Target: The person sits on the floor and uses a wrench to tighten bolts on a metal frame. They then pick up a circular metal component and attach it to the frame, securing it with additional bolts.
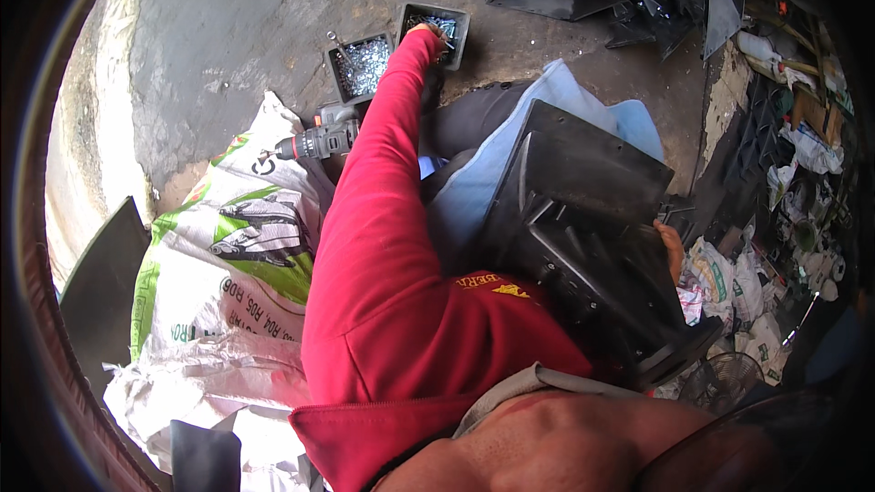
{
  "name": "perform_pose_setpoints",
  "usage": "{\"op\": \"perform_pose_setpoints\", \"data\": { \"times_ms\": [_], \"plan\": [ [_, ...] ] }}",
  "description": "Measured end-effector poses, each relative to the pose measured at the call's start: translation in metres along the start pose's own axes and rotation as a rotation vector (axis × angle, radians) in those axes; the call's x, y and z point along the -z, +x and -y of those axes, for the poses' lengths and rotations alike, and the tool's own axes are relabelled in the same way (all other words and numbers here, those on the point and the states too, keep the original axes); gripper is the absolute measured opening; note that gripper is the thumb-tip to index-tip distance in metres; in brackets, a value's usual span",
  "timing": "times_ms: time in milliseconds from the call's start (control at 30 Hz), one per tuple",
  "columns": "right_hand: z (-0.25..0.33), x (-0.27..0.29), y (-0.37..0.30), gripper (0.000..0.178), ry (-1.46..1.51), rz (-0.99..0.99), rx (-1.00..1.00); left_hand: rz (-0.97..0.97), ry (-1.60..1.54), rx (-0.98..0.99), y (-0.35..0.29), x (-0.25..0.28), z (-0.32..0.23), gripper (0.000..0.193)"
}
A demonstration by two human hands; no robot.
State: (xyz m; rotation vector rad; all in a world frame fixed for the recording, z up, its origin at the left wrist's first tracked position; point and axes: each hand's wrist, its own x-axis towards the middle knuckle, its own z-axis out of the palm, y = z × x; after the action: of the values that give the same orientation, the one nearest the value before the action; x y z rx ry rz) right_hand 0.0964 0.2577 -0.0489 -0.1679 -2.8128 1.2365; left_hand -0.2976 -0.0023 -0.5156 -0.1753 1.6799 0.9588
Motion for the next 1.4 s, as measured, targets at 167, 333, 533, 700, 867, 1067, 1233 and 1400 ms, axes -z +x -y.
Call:
{"op": "perform_pose_setpoints", "data": {
  "times_ms": [167,333,533,700,867,1067,1233,1400],
  "plan": [
    [0.012,0.002,0.014,0.048,-0.136,0.051,0.025,0.197,-0.658,-0.222,-0.055,0.022,-0.007,0.017],
    [-0.031,0.012,-0.004,0.058,-0.044,0.095,0.100,0.335,-0.959,-0.180,-0.077,0.023,-0.009,0.019],
    [-0.022,0.003,-0.001,0.045,-0.075,0.013,0.099,0.396,-1.052,-0.189,-0.069,0.019,-0.005,0.028],
    [-0.020,0.002,-0.002,0.044,-0.031,0.018,0.092,0.575,-1.177,-0.281,-0.109,0.021,-0.019,0.036],
    [-0.028,0.006,0.000,0.043,-0.057,0.051,0.117,0.253,-0.708,-0.335,-0.151,0.071,-0.039,0.038],
    [-0.029,0.005,0.002,0.043,-0.118,0.045,0.116,-0.204,0.535,0.258,-0.080,0.111,0.029,0.036],
    [-0.034,0.008,0.001,0.043,-0.053,0.072,0.142,-0.767,0.299,0.225,-0.089,0.077,0.049,0.030],
    [-0.036,0.009,-0.001,0.043,-0.073,0.099,0.133,-0.776,0.453,0.137,-0.071,0.043,0.077,0.029]
  ]
}}
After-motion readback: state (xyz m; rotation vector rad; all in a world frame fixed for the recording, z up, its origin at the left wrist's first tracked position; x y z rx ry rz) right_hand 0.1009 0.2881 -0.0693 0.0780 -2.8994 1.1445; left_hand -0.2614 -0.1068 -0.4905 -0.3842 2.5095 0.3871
